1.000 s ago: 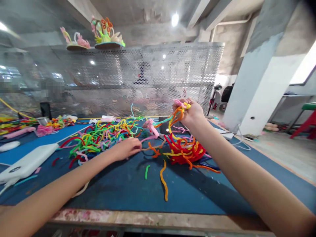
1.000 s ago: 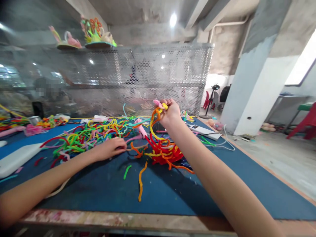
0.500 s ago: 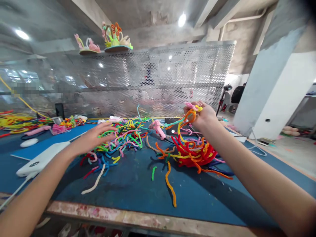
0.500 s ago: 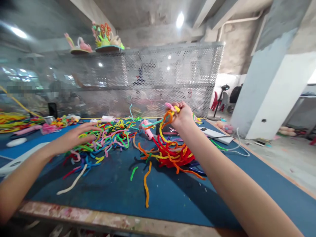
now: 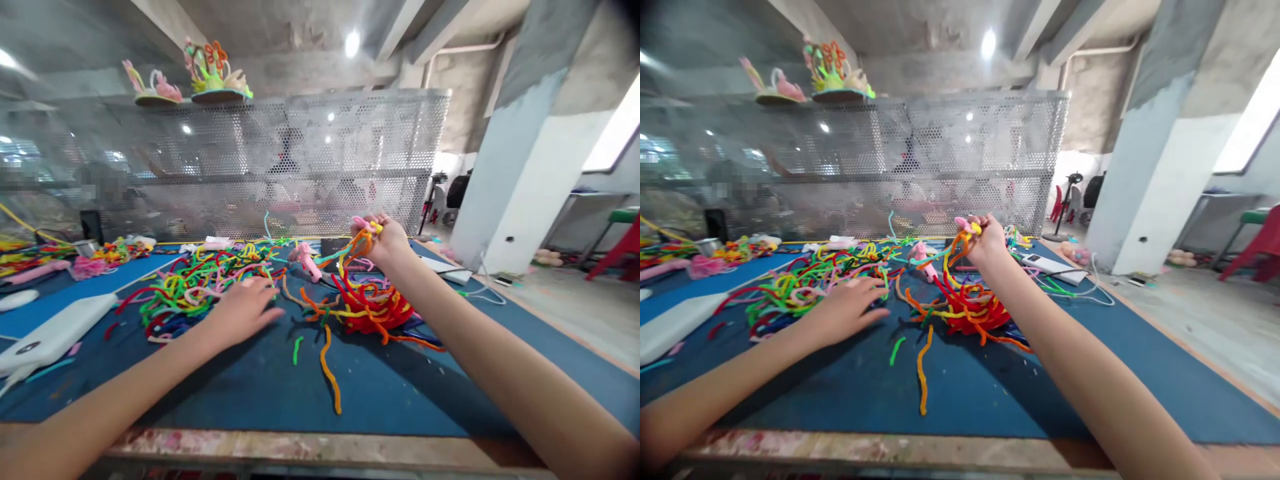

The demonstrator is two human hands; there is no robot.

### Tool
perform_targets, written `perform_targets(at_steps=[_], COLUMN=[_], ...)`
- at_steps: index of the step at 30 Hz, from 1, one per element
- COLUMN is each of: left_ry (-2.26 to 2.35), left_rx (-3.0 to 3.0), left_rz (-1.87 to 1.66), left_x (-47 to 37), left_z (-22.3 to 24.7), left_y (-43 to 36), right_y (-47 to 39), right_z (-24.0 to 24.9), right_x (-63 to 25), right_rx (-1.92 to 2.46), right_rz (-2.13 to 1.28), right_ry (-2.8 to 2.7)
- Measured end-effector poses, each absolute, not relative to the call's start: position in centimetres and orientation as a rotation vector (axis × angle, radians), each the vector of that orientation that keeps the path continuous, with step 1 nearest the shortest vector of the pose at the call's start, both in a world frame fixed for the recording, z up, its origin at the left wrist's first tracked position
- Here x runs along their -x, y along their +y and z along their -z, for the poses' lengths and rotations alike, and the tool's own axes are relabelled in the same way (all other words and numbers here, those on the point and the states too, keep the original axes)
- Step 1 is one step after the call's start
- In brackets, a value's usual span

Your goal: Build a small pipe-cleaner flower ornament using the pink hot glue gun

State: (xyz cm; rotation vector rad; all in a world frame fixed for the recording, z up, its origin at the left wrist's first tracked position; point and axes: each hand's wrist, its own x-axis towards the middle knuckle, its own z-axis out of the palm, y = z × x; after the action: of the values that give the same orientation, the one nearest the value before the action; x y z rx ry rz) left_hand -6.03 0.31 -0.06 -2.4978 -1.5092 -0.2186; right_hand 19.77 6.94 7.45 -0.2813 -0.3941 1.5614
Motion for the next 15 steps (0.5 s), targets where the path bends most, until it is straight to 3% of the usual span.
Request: perform_targets(at_steps=[6,11,15], left_ry=[-1.674,-1.274,-1.328], left_rx=[2.909,2.900,2.701], left_rz=[0.183,0.294,0.162], left_x=[-2.8,-0.7,2.4], left_z=[1.9,3.6,3.6], left_y=[0.2,0.9,1.1], right_y=[7.4,7.5,7.6], right_z=[-7.2,-7.2,-7.2], right_x=[-20.2,-20.6,-20.6], right_rx=[0.264,0.269,0.297], right_rz=[-1.554,-1.545,-1.527], right_ry=[-0.407,-0.401,-0.417])
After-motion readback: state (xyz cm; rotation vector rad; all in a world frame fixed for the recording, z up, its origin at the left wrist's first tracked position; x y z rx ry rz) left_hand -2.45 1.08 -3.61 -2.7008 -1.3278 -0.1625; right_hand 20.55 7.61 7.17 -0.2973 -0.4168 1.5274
